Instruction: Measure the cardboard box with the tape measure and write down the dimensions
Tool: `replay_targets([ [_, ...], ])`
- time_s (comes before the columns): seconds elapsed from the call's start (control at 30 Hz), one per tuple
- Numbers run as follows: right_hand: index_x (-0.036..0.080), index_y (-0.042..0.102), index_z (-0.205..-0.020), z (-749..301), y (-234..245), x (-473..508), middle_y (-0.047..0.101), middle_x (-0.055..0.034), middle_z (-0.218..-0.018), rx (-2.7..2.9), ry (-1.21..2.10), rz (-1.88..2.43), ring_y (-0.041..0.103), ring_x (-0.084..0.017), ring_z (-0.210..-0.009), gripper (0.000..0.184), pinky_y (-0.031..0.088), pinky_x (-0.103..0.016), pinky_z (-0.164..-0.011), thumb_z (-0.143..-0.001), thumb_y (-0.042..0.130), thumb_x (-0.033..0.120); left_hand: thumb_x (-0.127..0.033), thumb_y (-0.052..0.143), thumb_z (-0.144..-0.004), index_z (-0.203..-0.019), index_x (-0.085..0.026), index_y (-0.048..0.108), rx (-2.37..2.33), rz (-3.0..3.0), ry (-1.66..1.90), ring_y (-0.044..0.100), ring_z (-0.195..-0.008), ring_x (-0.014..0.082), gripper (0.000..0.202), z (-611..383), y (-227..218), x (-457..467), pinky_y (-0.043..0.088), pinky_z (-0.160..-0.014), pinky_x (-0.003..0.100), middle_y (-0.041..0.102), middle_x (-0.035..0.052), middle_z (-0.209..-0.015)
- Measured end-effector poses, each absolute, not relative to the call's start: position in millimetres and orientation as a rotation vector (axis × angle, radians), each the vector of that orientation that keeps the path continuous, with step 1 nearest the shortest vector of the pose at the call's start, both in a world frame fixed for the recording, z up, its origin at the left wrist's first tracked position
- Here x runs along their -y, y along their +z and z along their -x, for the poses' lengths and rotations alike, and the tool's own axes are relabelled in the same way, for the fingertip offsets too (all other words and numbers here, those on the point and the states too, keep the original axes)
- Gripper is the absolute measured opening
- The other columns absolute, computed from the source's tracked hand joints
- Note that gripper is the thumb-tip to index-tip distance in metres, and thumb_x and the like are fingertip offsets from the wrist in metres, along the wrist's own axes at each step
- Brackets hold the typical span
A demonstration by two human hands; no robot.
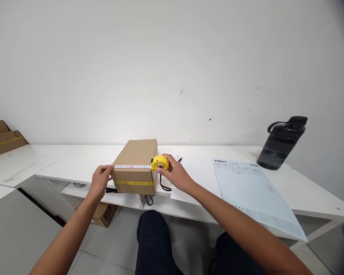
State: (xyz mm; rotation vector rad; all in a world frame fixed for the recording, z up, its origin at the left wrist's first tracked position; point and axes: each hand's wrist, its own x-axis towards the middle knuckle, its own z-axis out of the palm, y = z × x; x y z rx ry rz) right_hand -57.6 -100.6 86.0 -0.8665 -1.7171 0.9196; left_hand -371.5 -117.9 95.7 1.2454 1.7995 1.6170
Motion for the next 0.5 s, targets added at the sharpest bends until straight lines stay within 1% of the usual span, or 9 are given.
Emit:
replay_targets([
  [0.1,0.025,0.054,-0.127,55.7,88.4,103.1,0.067,-0.0033,-0.116,1.747,0.856,0.886,0.06,-0.02,-0.094,0.046,0.047,-0.036,-0.083,-0.085,0.067,0.039,-0.063,0.078,-0.062,-0.084,-0.018,0.064,-1.785,-1.253,1.585,0.064,-0.098,0.0254,0.053,371.8,100.0,122.4,0.054,-0.071,0.032,0.072,0.008,-0.1],
  [0.17,0.026,0.056,-0.125,54.5,89.6,103.2,0.068,-0.0029,-0.116,1.755,0.836,0.882,0.061,-0.02,-0.094,0.043,0.047,-0.036,-0.083,-0.085,0.068,0.038,-0.059,0.081,-0.065,-0.086,-0.018,0.066,-1.763,-1.282,1.551,0.064,-0.101,0.0277,0.049,370.3,106.0,126.9,0.054,-0.074,0.035,0.072,0.0083,-0.101],
  [0.2,0.026,0.057,-0.123,53.7,89.8,102.7,0.068,-0.0026,-0.116,1.756,0.837,0.877,0.061,-0.02,-0.094,0.042,0.047,-0.036,-0.083,-0.085,0.068,0.038,-0.057,0.081,-0.068,-0.09,-0.018,0.067,-1.75,-1.295,1.539,0.064,-0.103,0.0286,0.048,369.2,110.0,128.9,0.055,-0.077,0.036,0.072,0.0083,-0.103],
  [0.3,0.026,0.059,-0.122,49.3,89.3,99.8,0.07,-0.0028,-0.116,1.704,0.888,0.854,0.063,-0.02,-0.096,0.043,0.049,-0.037,-0.086,-0.083,0.071,0.037,-0.049,0.072,-0.086,-0.113,-0.016,0.066,-1.71,-1.311,1.53,0.065,-0.108,0.0279,0.043,368.1,127.7,133.7,0.057,-0.087,0.041,0.067,0.0078,-0.118],
  [0.33,0.026,0.059,-0.124,46.4,89.3,99.7,0.07,-0.0035,-0.118,1.663,0.92,0.836,0.064,-0.02,-0.098,0.046,0.05,-0.038,-0.088,-0.081,0.073,0.037,-0.046,0.067,-0.091,-0.118,-0.015,0.064,-1.696,-1.313,1.537,0.065,-0.108,0.0263,0.041,369.0,135.5,135.8,0.057,-0.089,0.042,0.065,0.0077,-0.12],
  [0.37,0.026,0.058,-0.126,42.4,89.6,100.9,0.069,-0.0043,-0.119,1.617,0.954,0.815,0.065,-0.021,-0.101,0.05,0.05,-0.038,-0.09,-0.08,0.074,0.036,-0.045,0.064,-0.093,-0.119,-0.015,0.063,-1.682,-1.317,1.546,0.065,-0.105,0.0246,0.04,370.5,143.9,139.2,0.058,-0.088,0.042,0.065,0.0071,-0.118],
  [0.4,0.026,0.057,-0.128,37.2,90.4,104.0,0.069,-0.0051,-0.12,1.572,0.984,0.795,0.065,-0.021,-0.103,0.052,0.051,-0.038,-0.091,-0.08,0.075,0.035,-0.048,0.064,-0.092,-0.114,-0.016,0.065,-1.669,-1.327,1.556,0.066,-0.098,0.0227,0.038,372.1,152.1,144.3,0.058,-0.085,0.041,0.066,0.006,-0.111],
  [0.43,0.026,0.056,-0.129,30.9,91.4,109.5,0.069,-0.0056,-0.121,1.531,1.004,0.782,0.066,-0.022,-0.105,0.054,0.052,-0.038,-0.091,-0.079,0.075,0.035,-0.052,0.067,-0.089,-0.104,-0.017,0.066,-1.647,-1.343,1.564,0.065,-0.089,0.0208,0.038,373.1,159.3,151.6,0.059,-0.08,0.039,0.067,0.0043,-0.1],
  [0.5,0.026,0.057,-0.127,16.7,92.2,128.4,0.069,-0.0056,-0.12,1.489,1.022,0.785,0.066,-0.023,-0.106,0.052,0.053,-0.039,-0.09,-0.079,0.075,0.035,-0.059,0.074,-0.076,-0.079,-0.02,0.062,-1.56,-1.371,1.57,0.059,-0.07,0.0174,0.041,370.6,165.8,171.9,0.056,-0.066,0.034,0.061,0.0008,-0.075],
])
